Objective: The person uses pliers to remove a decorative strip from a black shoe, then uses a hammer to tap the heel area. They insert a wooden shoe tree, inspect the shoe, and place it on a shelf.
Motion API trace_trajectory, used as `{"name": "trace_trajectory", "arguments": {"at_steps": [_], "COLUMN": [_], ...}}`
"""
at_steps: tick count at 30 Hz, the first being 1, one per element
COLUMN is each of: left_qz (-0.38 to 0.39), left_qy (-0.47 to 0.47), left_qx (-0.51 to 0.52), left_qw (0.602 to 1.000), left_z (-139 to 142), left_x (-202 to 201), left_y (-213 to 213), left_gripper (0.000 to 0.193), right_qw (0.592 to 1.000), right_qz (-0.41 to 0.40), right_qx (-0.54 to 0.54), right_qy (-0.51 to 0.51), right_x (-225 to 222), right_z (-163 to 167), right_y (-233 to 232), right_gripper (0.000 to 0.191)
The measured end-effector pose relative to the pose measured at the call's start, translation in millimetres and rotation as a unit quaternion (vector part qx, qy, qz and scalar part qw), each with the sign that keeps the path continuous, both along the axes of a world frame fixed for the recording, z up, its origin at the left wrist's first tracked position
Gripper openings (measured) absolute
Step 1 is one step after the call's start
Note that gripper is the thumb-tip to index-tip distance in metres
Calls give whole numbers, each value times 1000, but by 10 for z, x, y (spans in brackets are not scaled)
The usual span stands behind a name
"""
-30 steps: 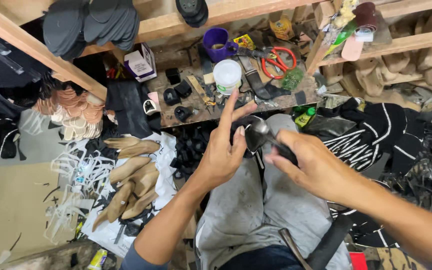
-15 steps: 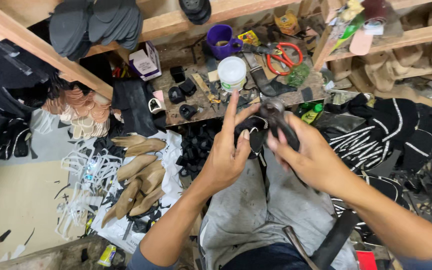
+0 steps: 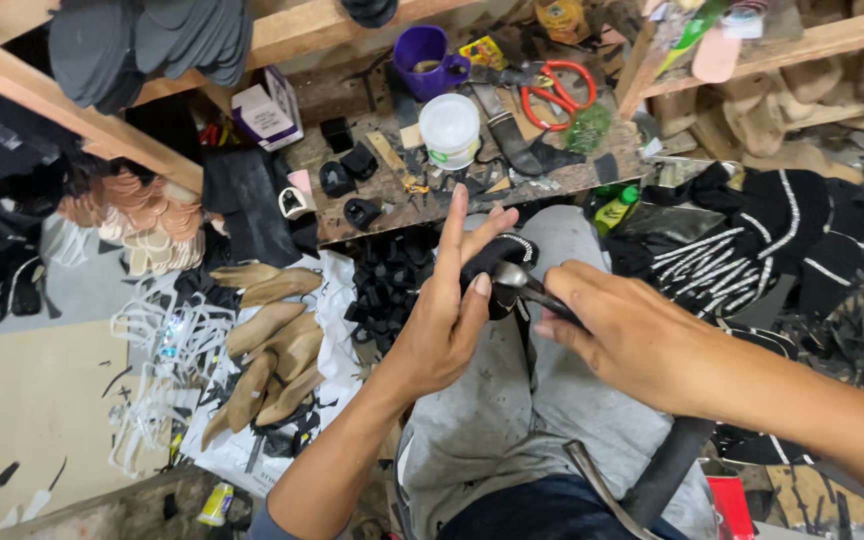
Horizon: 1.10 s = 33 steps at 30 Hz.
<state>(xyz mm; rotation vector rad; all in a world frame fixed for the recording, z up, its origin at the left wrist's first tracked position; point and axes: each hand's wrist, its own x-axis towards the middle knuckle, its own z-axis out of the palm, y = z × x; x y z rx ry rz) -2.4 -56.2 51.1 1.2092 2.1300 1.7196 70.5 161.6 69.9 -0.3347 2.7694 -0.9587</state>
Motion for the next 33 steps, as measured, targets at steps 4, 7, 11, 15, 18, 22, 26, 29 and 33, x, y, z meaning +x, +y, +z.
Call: {"name": "trace_trajectory", "arguments": {"at_steps": [4, 7, 11, 15, 18, 22, 26, 29, 33], "left_qz": [-29, -32, -18, -8, 9, 2, 5, -25, -19], "left_qy": [-105, -73, -2, -1, -13, 12, -112, -68, -13], "left_qx": [15, -22, -42, -32, -38, -40, -64, -41, -69], "left_qw": [994, 997, 999, 999, 999, 999, 992, 997, 997], "left_z": [-6, -21, -62, -64, 13, 158, 198, 138, 44], "left_x": [-81, -104, -81, -66, -47, 2, 5, -112, -90], "left_y": [-79, -92, -76, -51, -30, -14, 31, 70, 2], "left_gripper": [74, 73, 75, 76, 76, 76, 72, 72, 72], "right_qw": [997, 984, 979, 996, 995, 996, 999, 993, 997], "right_qz": [-33, 40, 73, 26, 7, 34, -1, 24, 54], "right_qx": [17, 41, 33, -35, -7, -26, 25, 65, 0], "right_qy": [64, 170, 189, 80, 100, 74, -47, 96, 61], "right_x": [-103, -100, -59, -106, -48, 109, 39, -94, -104], "right_z": [-356, -488, -407, -395, -489, -582, -594, -530, -434], "right_y": [-193, -142, 44, -49, -143, -67, -83, -65, 80], "right_gripper": [31, 24, 26, 24, 23, 34, 25, 23, 24]}}
